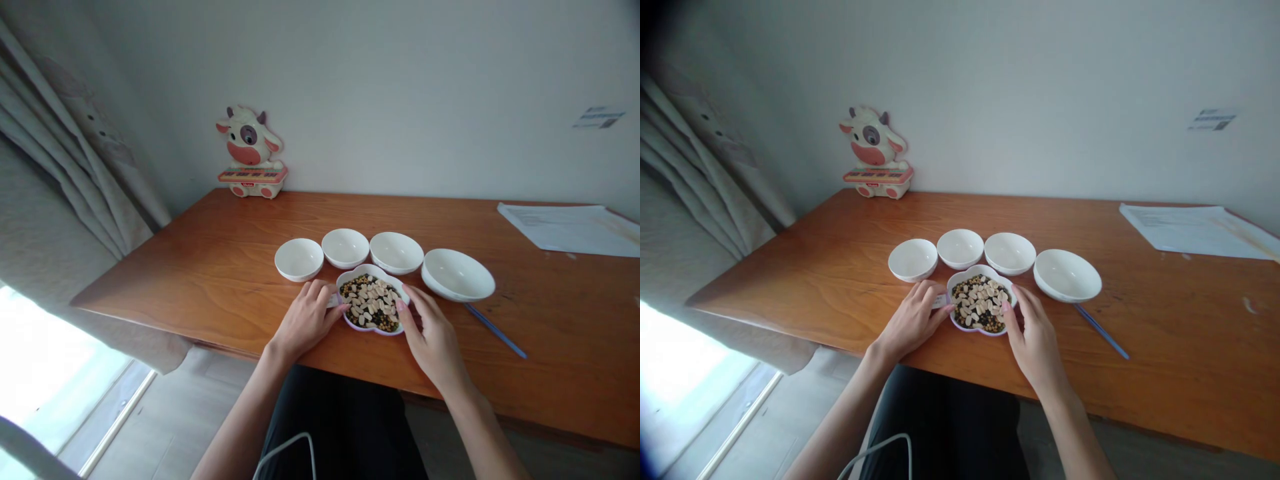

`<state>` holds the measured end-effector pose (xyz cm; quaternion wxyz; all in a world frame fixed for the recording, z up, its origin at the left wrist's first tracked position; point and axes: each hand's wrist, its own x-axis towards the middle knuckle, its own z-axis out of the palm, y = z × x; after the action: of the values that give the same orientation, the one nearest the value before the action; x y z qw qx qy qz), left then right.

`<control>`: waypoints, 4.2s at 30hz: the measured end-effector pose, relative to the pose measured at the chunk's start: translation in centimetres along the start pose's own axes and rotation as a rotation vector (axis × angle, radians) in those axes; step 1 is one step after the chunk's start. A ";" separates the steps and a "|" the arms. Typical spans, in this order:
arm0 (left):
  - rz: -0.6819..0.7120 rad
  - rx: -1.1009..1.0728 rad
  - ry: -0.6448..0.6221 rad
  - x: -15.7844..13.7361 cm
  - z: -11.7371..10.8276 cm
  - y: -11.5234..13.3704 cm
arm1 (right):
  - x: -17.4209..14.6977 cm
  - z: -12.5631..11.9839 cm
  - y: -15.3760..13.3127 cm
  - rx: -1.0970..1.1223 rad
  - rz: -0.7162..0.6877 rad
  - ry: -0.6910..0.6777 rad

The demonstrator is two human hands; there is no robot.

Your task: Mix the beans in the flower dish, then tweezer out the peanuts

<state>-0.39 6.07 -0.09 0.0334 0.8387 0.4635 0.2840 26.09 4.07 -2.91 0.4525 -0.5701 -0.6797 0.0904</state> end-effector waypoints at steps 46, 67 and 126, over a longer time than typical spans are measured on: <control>-0.051 0.151 0.024 5.4 -0.8 0.7 | 5.5 -1.4 0.3 -0.264 -0.249 -0.075; -0.026 0.076 0.110 4.0 -1.4 0.2 | 4.2 -2.2 0.2 -0.400 -0.227 0.090; -0.259 -0.316 0.029 -0.8 -0.3 0.3 | -0.3 -3.6 1.2 0.758 0.610 0.234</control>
<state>-0.62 5.20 -0.03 0.1941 0.7523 0.5174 0.3587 29.51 2.77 -1.77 0.6542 -0.5447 -0.3458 0.3947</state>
